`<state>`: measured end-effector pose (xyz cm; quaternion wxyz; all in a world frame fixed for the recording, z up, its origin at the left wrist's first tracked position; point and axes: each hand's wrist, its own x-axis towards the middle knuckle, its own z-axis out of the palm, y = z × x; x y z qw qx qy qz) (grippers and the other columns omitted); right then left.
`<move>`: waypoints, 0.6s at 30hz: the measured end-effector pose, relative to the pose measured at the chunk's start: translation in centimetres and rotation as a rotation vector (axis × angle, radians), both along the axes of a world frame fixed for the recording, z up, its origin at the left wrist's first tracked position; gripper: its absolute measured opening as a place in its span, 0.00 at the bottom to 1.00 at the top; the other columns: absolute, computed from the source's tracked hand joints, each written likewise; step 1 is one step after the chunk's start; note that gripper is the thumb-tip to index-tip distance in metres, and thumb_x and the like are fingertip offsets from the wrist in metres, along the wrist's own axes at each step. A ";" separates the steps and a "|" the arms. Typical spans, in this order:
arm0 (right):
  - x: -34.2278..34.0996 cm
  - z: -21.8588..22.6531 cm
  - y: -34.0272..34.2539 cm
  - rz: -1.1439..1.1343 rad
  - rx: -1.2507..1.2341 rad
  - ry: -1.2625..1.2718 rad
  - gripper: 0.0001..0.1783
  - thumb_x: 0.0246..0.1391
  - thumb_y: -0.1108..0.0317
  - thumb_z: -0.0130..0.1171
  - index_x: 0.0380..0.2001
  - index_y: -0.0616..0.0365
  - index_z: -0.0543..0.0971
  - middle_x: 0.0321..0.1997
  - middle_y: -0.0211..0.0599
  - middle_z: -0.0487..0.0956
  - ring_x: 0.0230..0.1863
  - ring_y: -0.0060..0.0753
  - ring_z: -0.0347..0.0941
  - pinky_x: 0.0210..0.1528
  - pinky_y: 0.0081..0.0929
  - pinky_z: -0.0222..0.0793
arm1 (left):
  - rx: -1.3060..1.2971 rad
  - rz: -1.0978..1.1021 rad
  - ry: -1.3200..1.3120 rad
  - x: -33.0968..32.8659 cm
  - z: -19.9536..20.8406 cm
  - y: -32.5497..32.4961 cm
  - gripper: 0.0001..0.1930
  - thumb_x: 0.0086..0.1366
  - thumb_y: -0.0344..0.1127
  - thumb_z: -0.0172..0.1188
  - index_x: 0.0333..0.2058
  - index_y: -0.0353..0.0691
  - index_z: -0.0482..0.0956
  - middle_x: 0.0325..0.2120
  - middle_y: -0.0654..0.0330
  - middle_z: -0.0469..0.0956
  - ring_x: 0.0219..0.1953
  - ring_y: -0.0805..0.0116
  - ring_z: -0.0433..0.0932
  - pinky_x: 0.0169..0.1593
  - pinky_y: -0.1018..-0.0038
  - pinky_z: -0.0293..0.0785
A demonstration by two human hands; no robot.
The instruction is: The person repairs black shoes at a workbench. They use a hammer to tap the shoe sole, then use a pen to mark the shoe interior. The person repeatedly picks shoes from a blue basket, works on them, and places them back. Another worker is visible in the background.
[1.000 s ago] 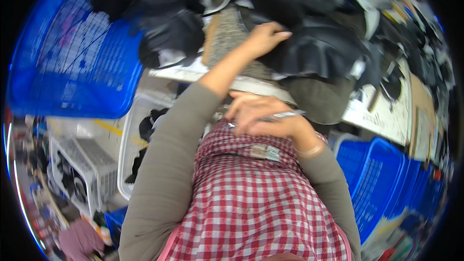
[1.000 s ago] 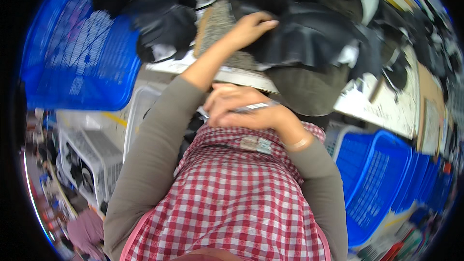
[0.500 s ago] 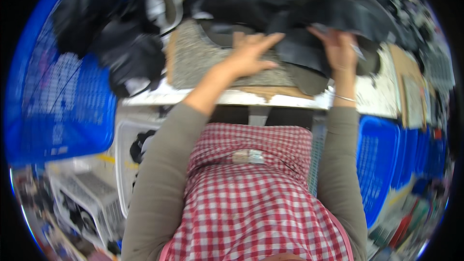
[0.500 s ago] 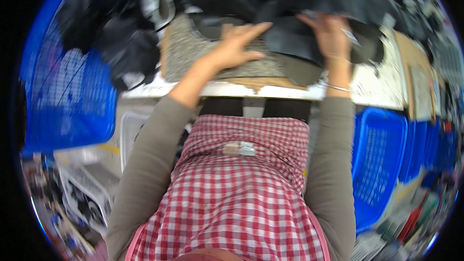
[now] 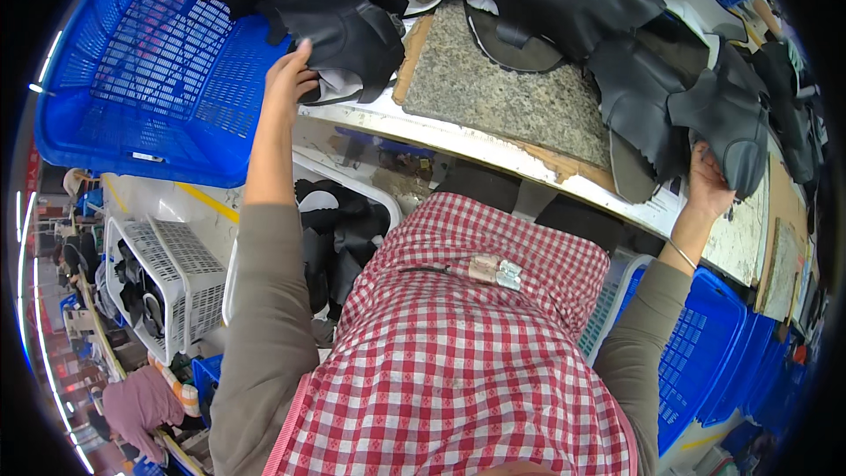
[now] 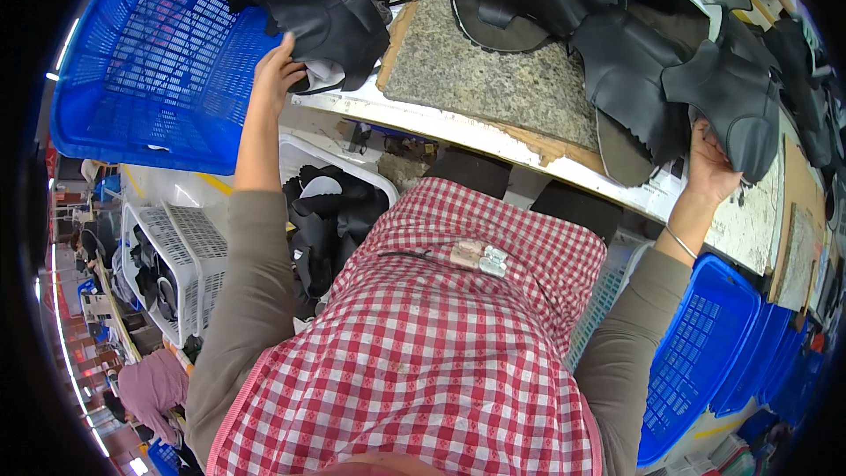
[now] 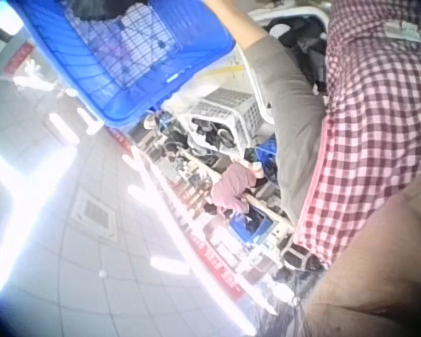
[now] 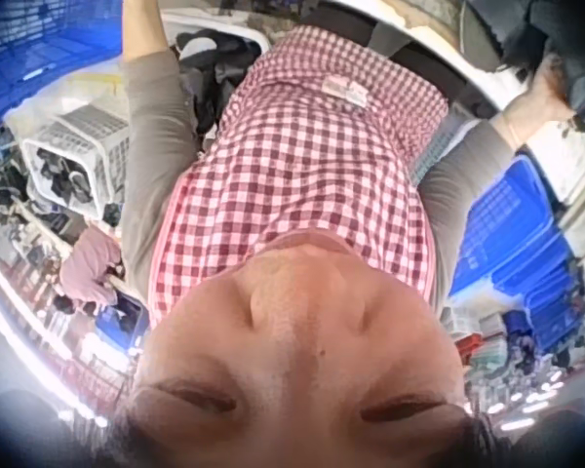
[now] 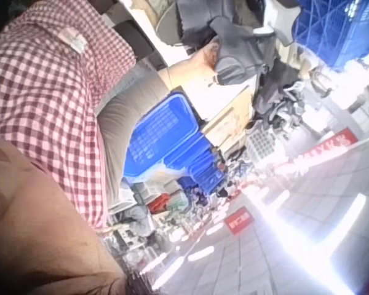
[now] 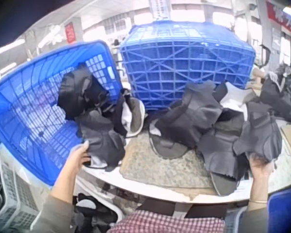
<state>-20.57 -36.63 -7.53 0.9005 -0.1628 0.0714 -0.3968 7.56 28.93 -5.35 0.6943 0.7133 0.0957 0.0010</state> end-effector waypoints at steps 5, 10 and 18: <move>-4.8 -1.7 2.0 0.136 0.218 -0.090 0.17 0.68 0.58 0.49 0.40 0.61 0.79 0.41 0.41 0.85 0.51 0.47 0.78 0.63 0.57 0.64 | -0.141 -0.113 -0.043 1.5 4.5 -4.9 0.12 0.63 0.30 0.69 0.41 0.32 0.80 0.33 0.57 0.83 0.25 0.67 0.78 0.29 0.77 0.73; -10.0 -4.1 3.9 0.020 0.268 -0.060 0.30 0.75 0.46 0.33 0.46 0.63 0.74 0.59 0.47 0.81 0.67 0.51 0.70 0.64 0.57 0.63 | -0.667 -0.239 -0.592 -1.1 11.5 -11.9 0.12 0.65 0.36 0.68 0.37 0.30 0.83 0.35 0.54 0.85 0.37 0.63 0.85 0.40 0.70 0.81; -10.8 -7.6 4.6 -0.041 0.160 0.448 0.17 0.71 0.55 0.49 0.39 0.59 0.76 0.48 0.42 0.82 0.44 0.36 0.78 0.42 0.33 0.75 | 0.821 -0.954 -0.997 -7.5 0.6 -25.9 0.43 0.64 0.65 0.62 0.59 0.28 0.72 0.52 0.39 0.80 0.54 0.46 0.80 0.58 0.61 0.75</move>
